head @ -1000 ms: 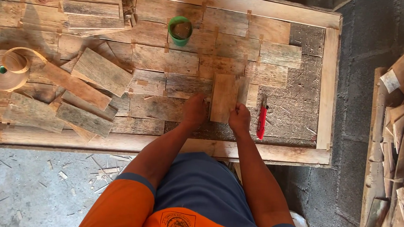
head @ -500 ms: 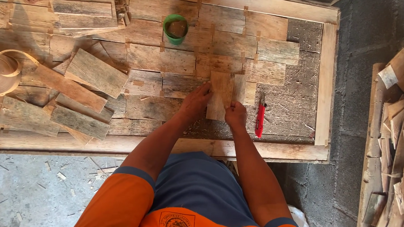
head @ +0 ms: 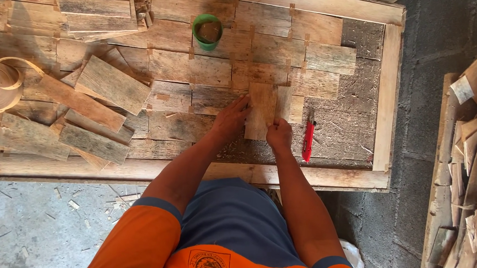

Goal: Applying glue and trimming wood veneer pieces onto a wooden surface.

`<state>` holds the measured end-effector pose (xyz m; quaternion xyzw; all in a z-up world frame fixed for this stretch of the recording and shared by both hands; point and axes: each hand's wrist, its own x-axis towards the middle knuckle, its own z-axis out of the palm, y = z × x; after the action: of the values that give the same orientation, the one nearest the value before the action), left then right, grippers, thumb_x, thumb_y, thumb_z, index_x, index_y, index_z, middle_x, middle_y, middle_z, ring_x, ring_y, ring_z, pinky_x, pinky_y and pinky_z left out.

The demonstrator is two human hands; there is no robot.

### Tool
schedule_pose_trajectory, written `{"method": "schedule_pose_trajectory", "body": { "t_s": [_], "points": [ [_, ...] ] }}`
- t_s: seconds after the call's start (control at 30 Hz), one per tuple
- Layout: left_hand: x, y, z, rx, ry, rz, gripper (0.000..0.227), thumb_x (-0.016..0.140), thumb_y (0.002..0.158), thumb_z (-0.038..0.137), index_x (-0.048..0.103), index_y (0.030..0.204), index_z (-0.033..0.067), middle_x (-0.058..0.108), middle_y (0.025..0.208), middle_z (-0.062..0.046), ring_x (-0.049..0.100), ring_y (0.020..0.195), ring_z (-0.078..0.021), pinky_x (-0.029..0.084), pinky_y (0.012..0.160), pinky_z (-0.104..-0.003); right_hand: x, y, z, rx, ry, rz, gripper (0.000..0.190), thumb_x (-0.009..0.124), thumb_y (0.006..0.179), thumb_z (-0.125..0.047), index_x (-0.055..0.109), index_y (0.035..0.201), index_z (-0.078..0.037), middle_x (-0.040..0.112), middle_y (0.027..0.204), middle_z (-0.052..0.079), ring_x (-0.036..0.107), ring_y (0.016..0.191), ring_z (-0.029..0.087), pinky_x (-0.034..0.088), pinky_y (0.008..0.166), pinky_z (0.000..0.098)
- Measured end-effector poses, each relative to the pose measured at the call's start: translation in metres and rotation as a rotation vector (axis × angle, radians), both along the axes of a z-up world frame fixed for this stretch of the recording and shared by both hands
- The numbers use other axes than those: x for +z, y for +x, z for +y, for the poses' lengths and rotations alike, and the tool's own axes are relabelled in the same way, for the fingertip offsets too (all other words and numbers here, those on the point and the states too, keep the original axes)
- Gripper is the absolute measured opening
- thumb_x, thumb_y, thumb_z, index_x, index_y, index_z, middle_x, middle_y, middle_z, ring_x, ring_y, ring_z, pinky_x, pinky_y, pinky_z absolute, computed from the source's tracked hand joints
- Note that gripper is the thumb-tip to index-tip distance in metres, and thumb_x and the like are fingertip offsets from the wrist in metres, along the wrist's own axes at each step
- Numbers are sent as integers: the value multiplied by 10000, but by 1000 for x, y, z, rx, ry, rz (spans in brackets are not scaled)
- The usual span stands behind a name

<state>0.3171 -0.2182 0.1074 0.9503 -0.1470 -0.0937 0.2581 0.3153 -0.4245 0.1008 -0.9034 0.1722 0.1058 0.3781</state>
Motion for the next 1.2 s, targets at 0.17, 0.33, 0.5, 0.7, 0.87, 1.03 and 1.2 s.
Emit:
{"method": "schedule_pose_trajectory", "body": {
  "t_s": [0.17,0.33,0.5,0.7,0.87,1.03,1.2],
  "points": [
    [10,-1,0,-10,23,7,611,652,912,40,518,1501,123,261,1686,-66,245,1558,-251,342,1215,-382,-5,2,-1,-48,61,34,270,765,903,-205,736,1077,-1,779,970,143,727,873,238,557,801,367],
    [7,1,-3,-13,34,22,632,651,906,44,496,1514,115,241,1685,-73,221,1556,-256,327,1214,-380,-7,3,-3,-40,68,36,262,767,892,-200,739,1070,-10,779,937,123,726,838,223,556,776,360],
    [-11,0,-7,1,14,-39,605,652,909,44,510,1496,85,257,1676,-97,241,1552,-278,318,1225,-400,-2,3,-1,-48,89,48,235,760,900,-190,737,1040,-2,771,893,126,709,795,222,553,747,373],
    [5,3,-16,31,86,-62,516,615,888,-20,588,1401,31,362,1616,-137,318,1519,-326,394,1176,-440,0,3,-2,-115,147,48,274,805,880,-188,715,1056,1,766,894,118,703,792,195,562,727,342],
    [1,10,-22,57,111,-80,441,616,889,2,622,1330,18,396,1571,-151,352,1482,-334,415,1145,-474,25,-11,-8,-46,160,-103,303,805,848,-130,707,1113,-20,774,984,112,740,871,199,590,788,336],
    [36,16,-20,22,181,-64,312,638,893,33,694,1197,-4,461,1487,-161,432,1409,-331,455,1085,-480,42,-21,-11,230,-13,-292,460,791,879,-67,643,1312,-16,689,1169,170,726,970,256,610,846,363],
    [54,34,-24,-47,309,5,133,645,890,68,761,918,10,493,1378,-176,466,1299,-341,417,1085,-502,55,-24,-12,453,-100,-150,801,866,765,-65,501,1477,-32,536,1208,171,624,1049,294,565,910,377]
  ]
}}
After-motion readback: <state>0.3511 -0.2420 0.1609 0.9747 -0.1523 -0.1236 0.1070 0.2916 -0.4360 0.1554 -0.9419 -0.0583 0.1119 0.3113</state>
